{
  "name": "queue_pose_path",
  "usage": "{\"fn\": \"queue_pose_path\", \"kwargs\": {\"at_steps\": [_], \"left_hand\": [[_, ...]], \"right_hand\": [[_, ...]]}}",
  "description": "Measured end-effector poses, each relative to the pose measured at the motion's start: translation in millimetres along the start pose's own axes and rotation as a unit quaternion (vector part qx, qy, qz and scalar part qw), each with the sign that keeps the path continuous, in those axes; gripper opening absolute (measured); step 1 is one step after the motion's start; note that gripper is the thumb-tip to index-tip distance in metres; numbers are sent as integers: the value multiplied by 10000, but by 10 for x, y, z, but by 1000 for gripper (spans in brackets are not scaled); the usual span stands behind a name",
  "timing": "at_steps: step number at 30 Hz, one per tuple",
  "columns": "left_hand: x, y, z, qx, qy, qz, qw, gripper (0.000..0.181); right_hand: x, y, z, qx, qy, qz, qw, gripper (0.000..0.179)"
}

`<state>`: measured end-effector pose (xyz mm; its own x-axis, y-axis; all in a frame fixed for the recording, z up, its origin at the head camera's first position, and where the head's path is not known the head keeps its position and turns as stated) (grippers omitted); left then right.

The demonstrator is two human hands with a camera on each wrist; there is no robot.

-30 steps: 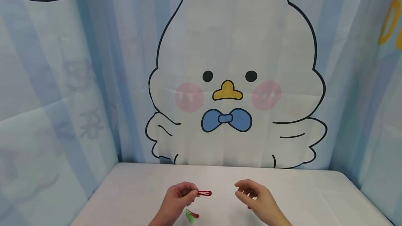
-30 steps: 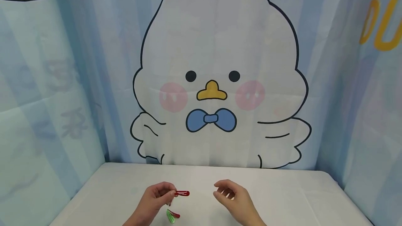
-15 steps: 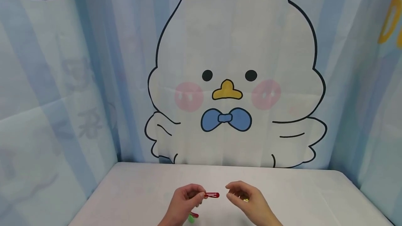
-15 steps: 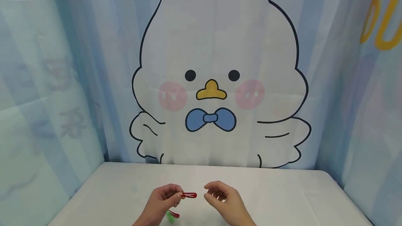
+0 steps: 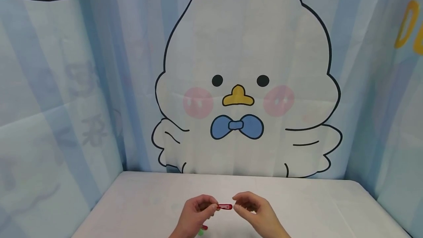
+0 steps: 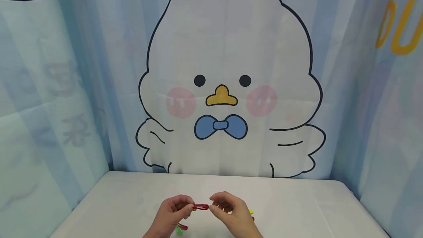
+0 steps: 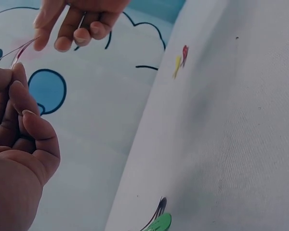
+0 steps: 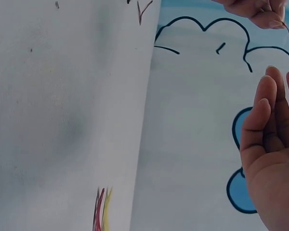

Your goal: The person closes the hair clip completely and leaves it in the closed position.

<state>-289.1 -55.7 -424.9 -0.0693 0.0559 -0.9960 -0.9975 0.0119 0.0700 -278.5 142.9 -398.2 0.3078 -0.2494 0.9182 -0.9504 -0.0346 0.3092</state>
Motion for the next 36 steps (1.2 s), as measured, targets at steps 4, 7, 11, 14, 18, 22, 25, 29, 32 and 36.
{"fn": "queue_pose_path", "kwargs": {"at_steps": [4, 7, 11, 14, 18, 22, 25, 29, 32, 36], "left_hand": [[-7, 10, 21, -2, 52, 87, 9999, 16], [-13, 10, 34, 0, 52, 129, 9999, 18], [-1, 1, 50, 20, 27, 119, 9999, 21], [3, 4, 64, 24, 15, 160, 9999, 21], [-3, 5, 78, 28, 28, 188, 9998, 19], [6, -5, 88, 39, 63, 114, 9999, 18], [20, -13, 87, 32, 120, 85, 9999, 18], [29, -21, 82, 14, 223, 97, 9997, 18], [30, -26, 82, 26, 261, 55, 9996, 18], [29, -37, 88, 56, 243, 35, 9997, 22]], "right_hand": [[9, 0, 28, 7, 129, 3, 9999, 23], [9, -10, 45, 21, 218, -23, 9998, 22], [14, -37, 63, 33, 282, -161, 9995, 21], [22, -51, 72, 3, 286, -205, 9994, 20], [23, -51, 84, -22, 360, -152, 9992, 19], [24, -45, 98, -49, 517, 23, 9986, 18], [24, -40, 105, -101, 547, 151, 9983, 18], [23, -41, 112, -130, 518, 171, 9984, 18], [12, -48, 113, -133, 477, 160, 9986, 18], [-5, -58, 112, -154, 488, 150, 9986, 19]]}}
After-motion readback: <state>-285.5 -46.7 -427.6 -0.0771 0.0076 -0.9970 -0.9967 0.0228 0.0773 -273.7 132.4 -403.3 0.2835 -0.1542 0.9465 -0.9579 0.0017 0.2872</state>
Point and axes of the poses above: each hand's wrist, its own y-axis towards the middle knuckle, its own z-axis out of the palm, x = y × z, the point moved 6 cm from there along y, towards the middle knuckle, and after that the axes turned 13 degrees about -x, right-handed, at the moved point
